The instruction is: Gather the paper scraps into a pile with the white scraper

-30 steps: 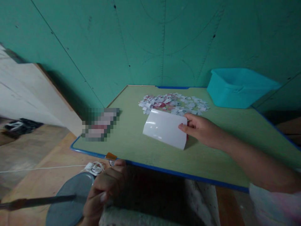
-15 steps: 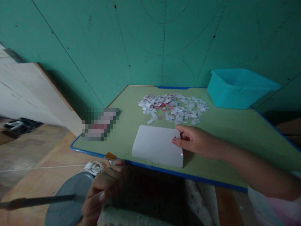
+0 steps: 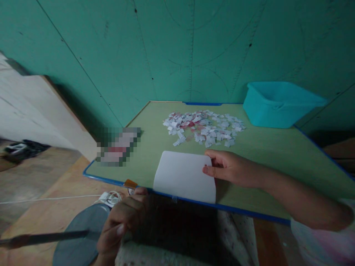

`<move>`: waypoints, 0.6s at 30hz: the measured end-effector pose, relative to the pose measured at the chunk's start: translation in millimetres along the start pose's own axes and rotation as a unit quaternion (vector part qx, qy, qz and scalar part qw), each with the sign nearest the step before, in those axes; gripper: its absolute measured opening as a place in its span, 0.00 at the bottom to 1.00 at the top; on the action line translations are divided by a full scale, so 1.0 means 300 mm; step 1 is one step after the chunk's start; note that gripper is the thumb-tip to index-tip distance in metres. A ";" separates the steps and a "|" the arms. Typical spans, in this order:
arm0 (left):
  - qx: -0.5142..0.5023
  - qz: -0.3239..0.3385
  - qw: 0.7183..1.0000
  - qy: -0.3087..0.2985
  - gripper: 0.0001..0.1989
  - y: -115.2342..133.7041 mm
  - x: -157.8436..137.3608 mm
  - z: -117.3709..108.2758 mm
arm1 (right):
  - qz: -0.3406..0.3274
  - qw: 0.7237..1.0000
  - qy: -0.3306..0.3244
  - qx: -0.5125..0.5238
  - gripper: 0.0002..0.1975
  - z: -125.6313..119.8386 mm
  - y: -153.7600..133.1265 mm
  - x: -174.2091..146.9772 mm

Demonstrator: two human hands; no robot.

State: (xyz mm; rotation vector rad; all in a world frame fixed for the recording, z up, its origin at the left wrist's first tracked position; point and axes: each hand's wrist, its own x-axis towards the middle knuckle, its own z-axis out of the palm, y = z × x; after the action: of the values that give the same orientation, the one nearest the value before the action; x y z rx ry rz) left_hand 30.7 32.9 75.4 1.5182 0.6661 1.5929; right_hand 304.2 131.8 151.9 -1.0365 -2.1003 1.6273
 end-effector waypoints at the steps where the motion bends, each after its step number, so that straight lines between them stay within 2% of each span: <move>1: -0.005 -0.001 1.000 -0.010 0.13 -0.001 0.000 0.000 | 0.000 1.000 -0.006 0.001 0.11 0.001 -0.001 0.000; 5: 0.009 0.030 0.997 -0.071 0.14 0.001 0.023 0.008 | 0.006 1.000 -0.008 -0.009 0.12 0.002 -0.004 -0.001; 9: 0.032 0.035 0.995 -0.083 0.16 0.000 0.038 0.010 | 0.008 1.000 -0.003 0.004 0.12 0.000 -0.002 -0.004; 15: 0.044 0.032 0.987 -0.151 0.15 0.005 0.039 0.000 | 0.007 1.000 0.024 -0.005 0.12 0.000 -0.008 -0.003; 18: 0.055 0.035 0.986 -0.150 0.15 0.004 0.046 0.001 | 0.005 1.000 0.028 -0.012 0.11 0.001 -0.008 -0.001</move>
State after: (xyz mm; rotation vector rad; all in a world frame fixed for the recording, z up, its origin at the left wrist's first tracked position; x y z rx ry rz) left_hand 31.5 43.7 83.8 1.8355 0.5411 1.3563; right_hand 303.4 131.1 154.1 -1.0899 -2.0868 1.5635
